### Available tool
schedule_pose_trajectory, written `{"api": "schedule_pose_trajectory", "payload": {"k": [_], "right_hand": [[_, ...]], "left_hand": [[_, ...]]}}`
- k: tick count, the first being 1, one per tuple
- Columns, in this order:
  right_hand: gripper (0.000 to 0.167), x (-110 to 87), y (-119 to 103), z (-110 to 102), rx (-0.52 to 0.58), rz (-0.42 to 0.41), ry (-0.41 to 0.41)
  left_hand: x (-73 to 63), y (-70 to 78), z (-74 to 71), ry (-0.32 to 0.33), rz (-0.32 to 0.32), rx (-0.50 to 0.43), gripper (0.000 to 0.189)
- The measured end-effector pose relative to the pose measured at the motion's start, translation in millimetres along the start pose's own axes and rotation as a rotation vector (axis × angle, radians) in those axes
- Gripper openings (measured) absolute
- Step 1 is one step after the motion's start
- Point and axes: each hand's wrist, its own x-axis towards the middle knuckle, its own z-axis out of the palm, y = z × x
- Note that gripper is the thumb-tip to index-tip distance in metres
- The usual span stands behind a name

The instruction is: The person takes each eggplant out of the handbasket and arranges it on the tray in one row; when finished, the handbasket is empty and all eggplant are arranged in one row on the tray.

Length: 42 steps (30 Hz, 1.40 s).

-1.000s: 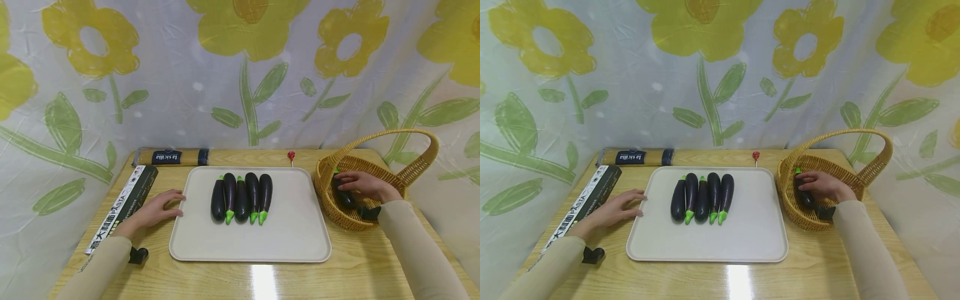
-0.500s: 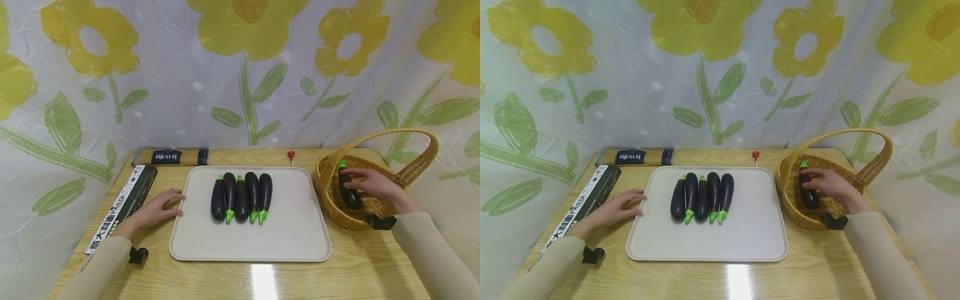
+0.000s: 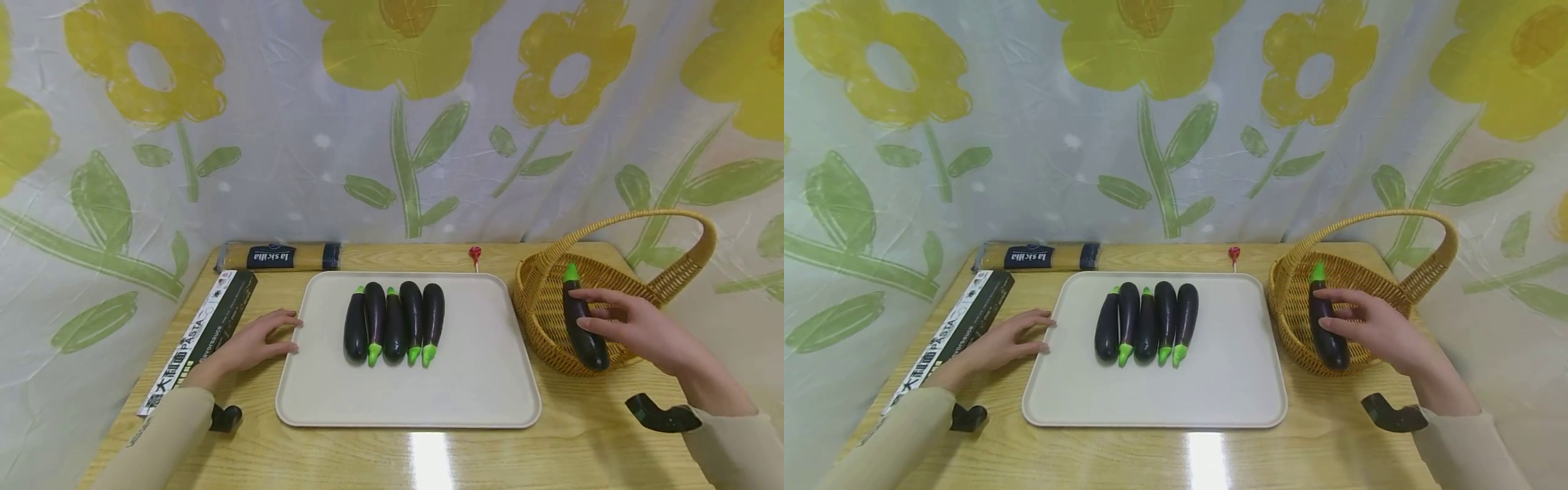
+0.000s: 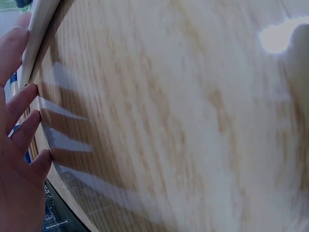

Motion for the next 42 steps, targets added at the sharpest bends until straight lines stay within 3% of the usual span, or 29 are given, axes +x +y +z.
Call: {"api": "schedule_pose_trajectory", "payload": {"k": [9, 11, 17, 30, 37, 42], "right_hand": [[0.045, -24.3, -18.1, 22.1, 0.084, -0.012, -0.052], [0.044, -26.8, -22.2, 27.8, 0.118, -0.026, -0.077], [0.041, -24.2, -32.8, 44.3, 0.083, -0.065, -0.096], [0.047, 27.5, -26.6, 83.5, 0.189, -0.076, -0.188], [0.049, 59.4, -25.5, 104.3, 0.190, 0.038, -0.193], [0.046, 80.6, -23.5, 117.8, 0.216, 0.047, -0.178]], "left_hand": [[-0.8, -0.9, 0.4, -0.007, -0.006, 0.004, 0.048], [-0.6, -0.6, 0.3, -0.007, -0.007, 0.004, 0.048], [-0.3, 1.4, -0.9, -0.006, 0.001, 0.006, 0.048], [-0.4, -0.1, -0.8, -0.007, -0.006, 0.007, 0.049], [0.9, -2.1, 0.5, 0.001, 0.006, 0.012, 0.049], [0.7, -2.1, 0.2, -0.009, -0.005, 0.004, 0.049]]}}
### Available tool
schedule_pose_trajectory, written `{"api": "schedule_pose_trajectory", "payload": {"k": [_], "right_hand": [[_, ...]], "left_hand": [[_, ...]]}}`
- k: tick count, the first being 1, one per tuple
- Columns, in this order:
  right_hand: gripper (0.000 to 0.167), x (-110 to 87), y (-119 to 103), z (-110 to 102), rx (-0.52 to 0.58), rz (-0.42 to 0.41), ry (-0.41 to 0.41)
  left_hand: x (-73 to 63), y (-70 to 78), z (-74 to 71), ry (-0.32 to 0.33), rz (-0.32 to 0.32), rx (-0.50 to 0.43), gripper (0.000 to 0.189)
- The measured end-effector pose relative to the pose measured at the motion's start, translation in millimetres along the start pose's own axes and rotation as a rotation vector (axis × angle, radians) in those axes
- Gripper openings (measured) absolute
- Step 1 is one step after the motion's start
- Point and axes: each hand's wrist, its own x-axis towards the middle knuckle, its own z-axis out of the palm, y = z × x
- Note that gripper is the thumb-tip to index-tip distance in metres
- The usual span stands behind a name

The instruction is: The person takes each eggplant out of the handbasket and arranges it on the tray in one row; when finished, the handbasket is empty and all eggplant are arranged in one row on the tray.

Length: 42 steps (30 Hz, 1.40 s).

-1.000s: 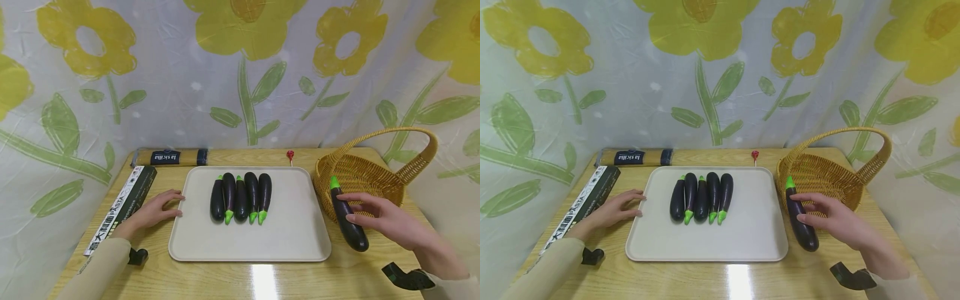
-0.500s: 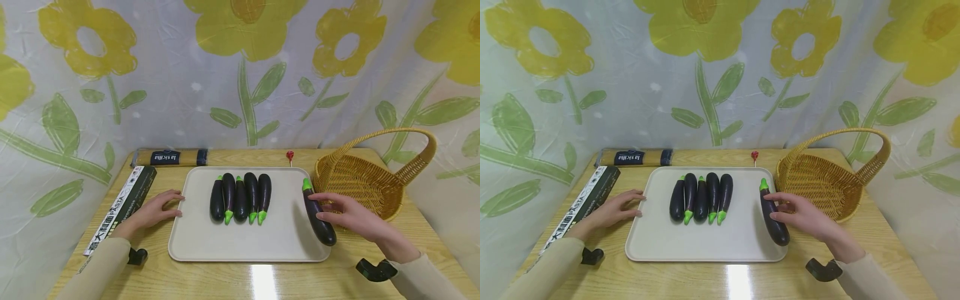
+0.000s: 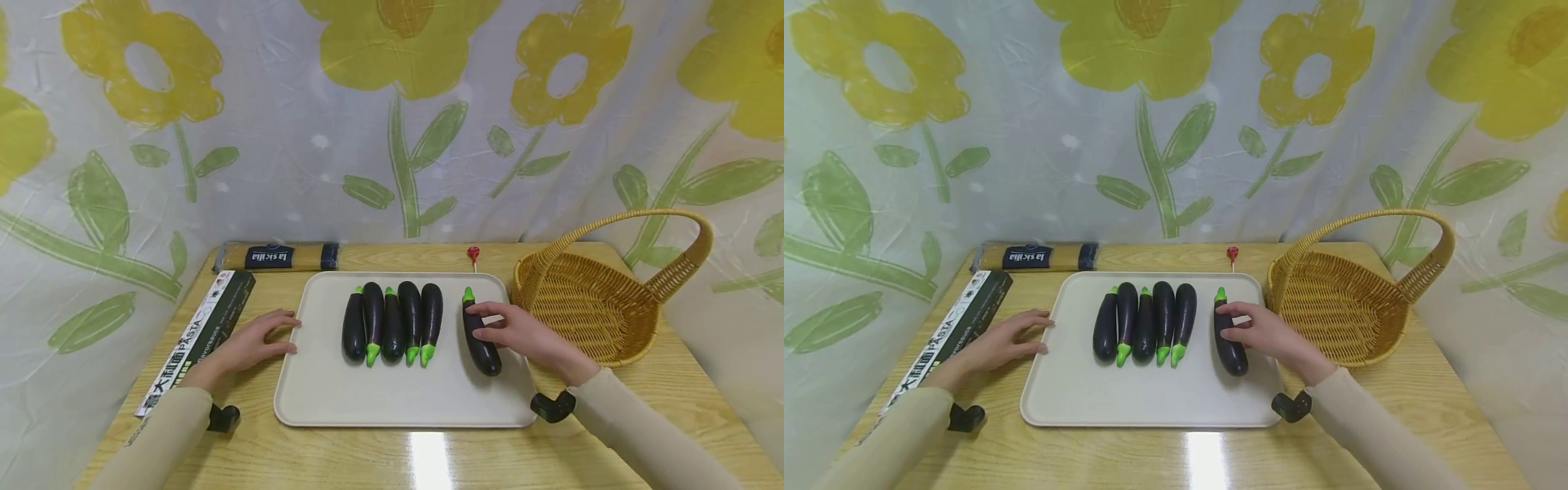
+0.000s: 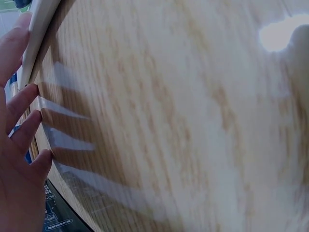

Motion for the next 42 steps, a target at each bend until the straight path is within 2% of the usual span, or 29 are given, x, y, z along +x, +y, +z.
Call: {"api": "schedule_pose_trajectory", "payload": {"k": [9, 18, 26, 34, 42], "right_hand": [[0.046, 30.2, 5.0, 14.7, 0.018, -0.029, -0.012], [0.046, 47.8, 9.0, 26.1, 0.006, 0.004, 0.061], [0.047, 51.5, 6.4, 30.0, 0.015, 0.006, 0.086], [0.049, 48.3, 4.0, 28.6, 0.030, 0.014, 0.081], [0.050, 45.0, 5.7, 29.2, 0.039, 0.035, 0.069]], "left_hand": [[-0.7, 0.9, -0.2, 0.005, 0.004, 0.010, 0.048], [0.3, 0.1, 0.5, 0.007, 0.006, 0.006, 0.050], [0.8, -2.0, 0.9, -0.001, -0.003, -0.001, 0.050], [-0.6, -0.5, 0.4, 0.009, 0.009, 0.000, 0.049], [-0.8, 1.2, -0.1, 0.001, -0.011, -0.005, 0.049]]}}
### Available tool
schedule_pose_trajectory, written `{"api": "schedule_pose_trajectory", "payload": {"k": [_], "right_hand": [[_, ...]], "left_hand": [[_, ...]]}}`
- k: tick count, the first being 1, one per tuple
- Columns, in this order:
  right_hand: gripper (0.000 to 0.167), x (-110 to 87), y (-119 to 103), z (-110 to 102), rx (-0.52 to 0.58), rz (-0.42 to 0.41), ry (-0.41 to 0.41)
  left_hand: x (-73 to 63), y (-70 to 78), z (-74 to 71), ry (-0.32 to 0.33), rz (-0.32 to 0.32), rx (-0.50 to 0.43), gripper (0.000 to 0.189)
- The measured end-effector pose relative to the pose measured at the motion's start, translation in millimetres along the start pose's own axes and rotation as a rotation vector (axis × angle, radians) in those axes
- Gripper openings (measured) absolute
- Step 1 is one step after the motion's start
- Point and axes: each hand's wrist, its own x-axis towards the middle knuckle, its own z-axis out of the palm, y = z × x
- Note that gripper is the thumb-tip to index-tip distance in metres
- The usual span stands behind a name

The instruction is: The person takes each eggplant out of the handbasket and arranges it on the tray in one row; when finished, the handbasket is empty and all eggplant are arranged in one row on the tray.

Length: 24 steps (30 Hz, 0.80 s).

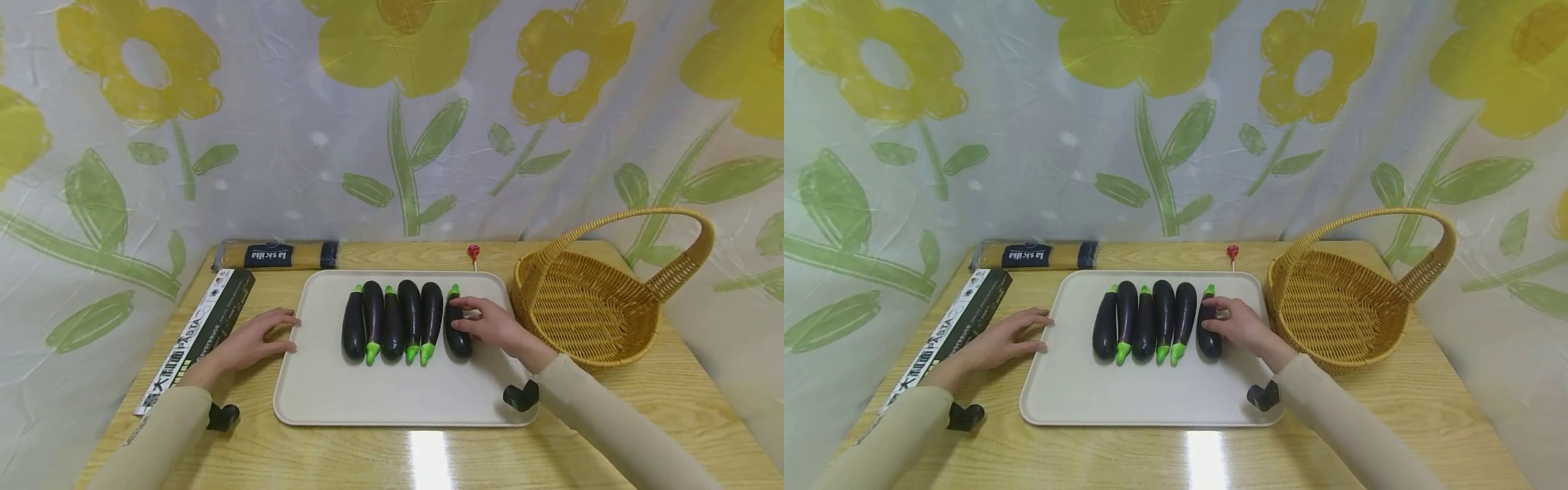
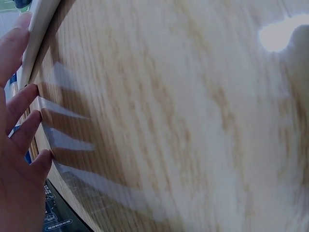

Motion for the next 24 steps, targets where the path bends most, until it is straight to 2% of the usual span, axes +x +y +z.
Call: {"api": "schedule_pose_trajectory", "payload": {"k": [24], "right_hand": [[0.046, -3.5, 2.8, 2.7, 0.078, -0.005, 0.029]], "left_hand": [[1.2, 1.5, -1.0, -0.013, -0.002, 0.018, 0.049]]}}
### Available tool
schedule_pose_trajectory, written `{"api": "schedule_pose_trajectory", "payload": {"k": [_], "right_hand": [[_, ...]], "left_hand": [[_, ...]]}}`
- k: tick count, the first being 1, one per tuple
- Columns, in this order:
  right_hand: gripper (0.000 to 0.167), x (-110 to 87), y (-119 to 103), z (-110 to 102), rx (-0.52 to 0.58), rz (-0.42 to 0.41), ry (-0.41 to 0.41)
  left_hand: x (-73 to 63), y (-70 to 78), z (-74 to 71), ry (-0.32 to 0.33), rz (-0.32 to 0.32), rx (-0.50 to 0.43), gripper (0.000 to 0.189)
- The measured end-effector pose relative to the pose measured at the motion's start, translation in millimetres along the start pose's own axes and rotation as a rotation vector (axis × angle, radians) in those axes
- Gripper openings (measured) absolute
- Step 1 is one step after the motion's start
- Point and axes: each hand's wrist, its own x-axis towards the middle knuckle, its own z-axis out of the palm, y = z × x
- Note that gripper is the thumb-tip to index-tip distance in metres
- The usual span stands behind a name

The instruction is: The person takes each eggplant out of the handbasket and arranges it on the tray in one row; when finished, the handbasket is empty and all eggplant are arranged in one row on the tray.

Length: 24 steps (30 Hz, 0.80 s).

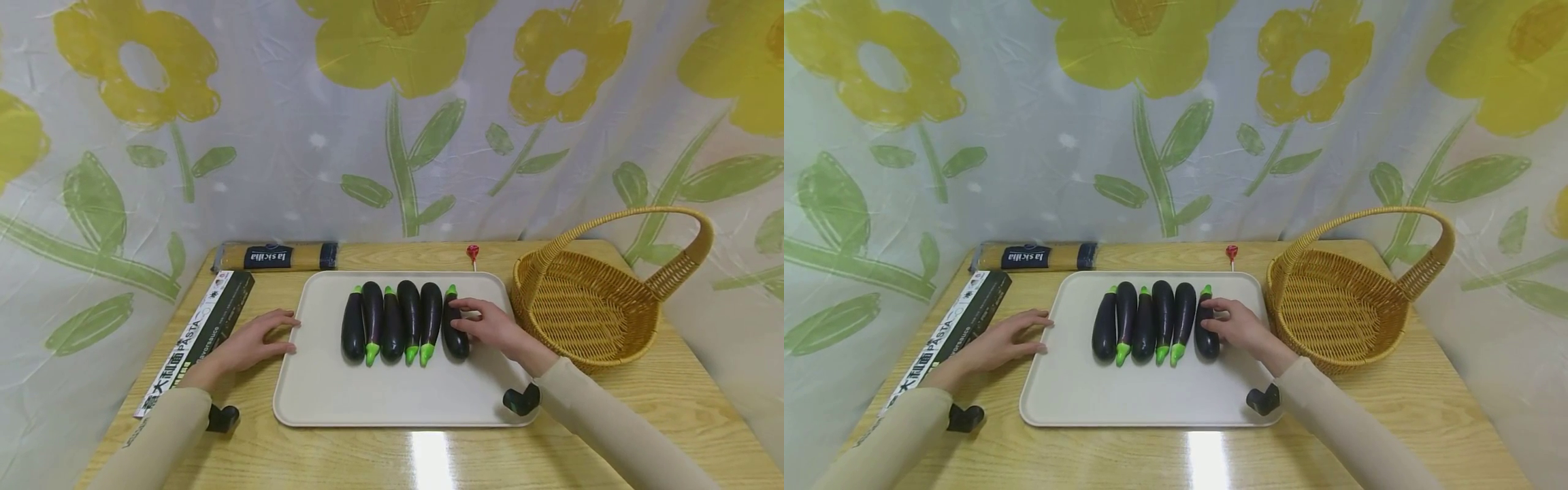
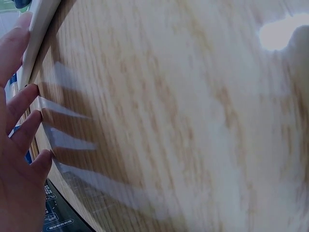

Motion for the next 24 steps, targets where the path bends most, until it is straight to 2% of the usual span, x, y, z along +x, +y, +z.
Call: {"api": "schedule_pose_trajectory", "payload": {"k": [17, 24], "right_hand": [[0.045, -4.5, 4.4, -0.7, 0.043, -0.009, -0.011], [0.046, -4.7, 3.9, -0.1, 0.063, 0.016, -0.014]], "left_hand": [[-0.6, -0.7, 1.1, 0.015, 0.029, 0.009, 0.049], [0.8, -2.6, 1.7, 0.019, 0.036, 0.001, 0.048]]}}
